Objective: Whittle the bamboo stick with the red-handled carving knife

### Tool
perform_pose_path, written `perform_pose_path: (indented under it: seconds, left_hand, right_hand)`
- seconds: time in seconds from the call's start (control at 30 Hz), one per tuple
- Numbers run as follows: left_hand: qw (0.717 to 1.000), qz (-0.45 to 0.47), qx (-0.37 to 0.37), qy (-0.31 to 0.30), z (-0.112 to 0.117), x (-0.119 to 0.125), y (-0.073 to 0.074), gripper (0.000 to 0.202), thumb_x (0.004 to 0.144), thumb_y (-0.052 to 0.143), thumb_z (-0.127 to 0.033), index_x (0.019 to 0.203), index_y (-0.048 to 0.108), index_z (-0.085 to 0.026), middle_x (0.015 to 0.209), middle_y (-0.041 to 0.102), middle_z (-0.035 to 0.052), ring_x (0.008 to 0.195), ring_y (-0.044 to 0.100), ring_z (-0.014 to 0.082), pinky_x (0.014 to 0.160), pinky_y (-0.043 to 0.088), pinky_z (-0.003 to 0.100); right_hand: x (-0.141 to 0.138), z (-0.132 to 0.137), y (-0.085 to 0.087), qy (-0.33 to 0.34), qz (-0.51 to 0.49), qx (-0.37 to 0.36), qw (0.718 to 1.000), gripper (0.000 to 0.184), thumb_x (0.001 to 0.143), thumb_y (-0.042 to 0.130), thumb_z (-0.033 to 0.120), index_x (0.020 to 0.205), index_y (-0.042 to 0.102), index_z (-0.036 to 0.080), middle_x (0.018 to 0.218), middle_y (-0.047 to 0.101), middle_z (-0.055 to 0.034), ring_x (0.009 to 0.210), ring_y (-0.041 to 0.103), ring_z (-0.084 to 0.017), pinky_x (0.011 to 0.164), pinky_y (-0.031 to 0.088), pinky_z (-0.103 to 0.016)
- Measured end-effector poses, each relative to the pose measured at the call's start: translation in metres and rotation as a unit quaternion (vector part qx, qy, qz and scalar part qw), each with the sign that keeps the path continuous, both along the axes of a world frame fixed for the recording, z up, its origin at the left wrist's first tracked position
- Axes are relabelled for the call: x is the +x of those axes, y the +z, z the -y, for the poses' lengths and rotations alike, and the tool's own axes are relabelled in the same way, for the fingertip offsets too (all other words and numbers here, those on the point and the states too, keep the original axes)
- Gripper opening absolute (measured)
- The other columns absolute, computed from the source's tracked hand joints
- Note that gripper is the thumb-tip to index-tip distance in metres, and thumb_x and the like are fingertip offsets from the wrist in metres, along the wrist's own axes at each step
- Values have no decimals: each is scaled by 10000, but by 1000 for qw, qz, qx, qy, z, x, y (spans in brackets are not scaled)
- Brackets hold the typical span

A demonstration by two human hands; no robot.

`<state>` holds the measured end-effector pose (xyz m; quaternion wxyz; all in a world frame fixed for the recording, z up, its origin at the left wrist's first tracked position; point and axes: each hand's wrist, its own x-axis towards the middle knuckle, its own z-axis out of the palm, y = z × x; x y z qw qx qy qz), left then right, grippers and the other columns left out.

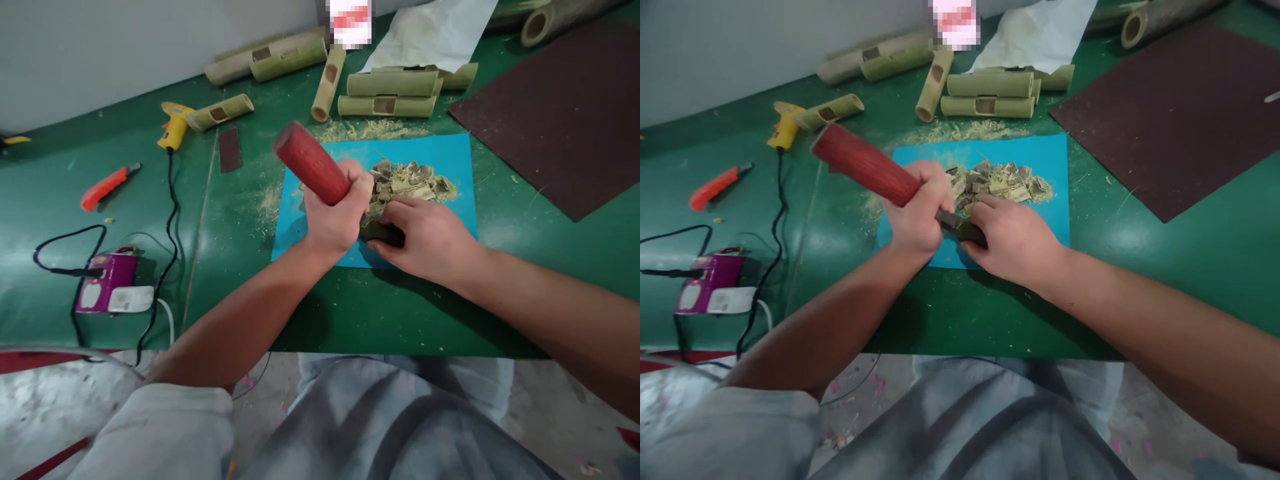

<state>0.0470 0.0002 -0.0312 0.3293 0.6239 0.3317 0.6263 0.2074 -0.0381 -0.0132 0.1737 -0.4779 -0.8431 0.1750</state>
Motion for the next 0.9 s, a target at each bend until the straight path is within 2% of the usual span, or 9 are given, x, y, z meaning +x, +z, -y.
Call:
perform_pose_path:
  seconds: [0.17, 0.33, 0.43, 0.6, 0.9]
  left_hand:
    - [998, -25, -58, 24, 3, 4, 6, 529, 947, 742, -482, 572, 494, -201, 586, 488, -35, 565, 480, 92, 590, 448, 305]
    - [996, -51, -63, 30, 8, 5, 8, 483, 924, 773, -384, 566, 512, -193, 604, 522, -29, 586, 515, 92, 619, 476, 294]
    - [995, -66, -68, 37, 9, 4, 9, 478, 913, 784, -355, 558, 507, -193, 600, 523, -26, 589, 524, 96, 633, 492, 293]
    - [996, -65, -49, 27, 8, 4, 9, 450, 922, 762, -329, 570, 513, -197, 607, 518, -25, 591, 524, 99, 637, 501, 295]
    - [996, -59, -30, 59, 8, 3, 5, 507, 927, 746, -454, 568, 495, -200, 588, 464, -33, 574, 473, 98, 603, 451, 294]
  right_hand:
    - [0, 7, 5, -26, 44, 37, 998, 179, 887, 645, 347, 883, 696, 175, 884, 700, -88, 751, 593, -204, 622, 301, -336]
    - [2, 8, 5, -17, 52, 51, 997, 212, 916, 559, 314, 849, 706, 178, 881, 728, -98, 819, 654, -230, 647, 343, -343]
    - [2, 7, 6, -18, 50, 58, 997, 169, 890, 582, 303, 841, 696, 187, 867, 725, -93, 836, 662, -234, 656, 354, -337]
    - [2, 7, 7, -23, 68, 24, 997, 163, 893, 614, 333, 847, 675, 190, 867, 715, -97, 776, 640, -232, 624, 328, -340]
    - [2, 7, 2, 1, 34, 45, 998, 97, 855, 674, 284, 816, 617, 216, 855, 682, -86, 811, 617, -240, 641, 352, -340]
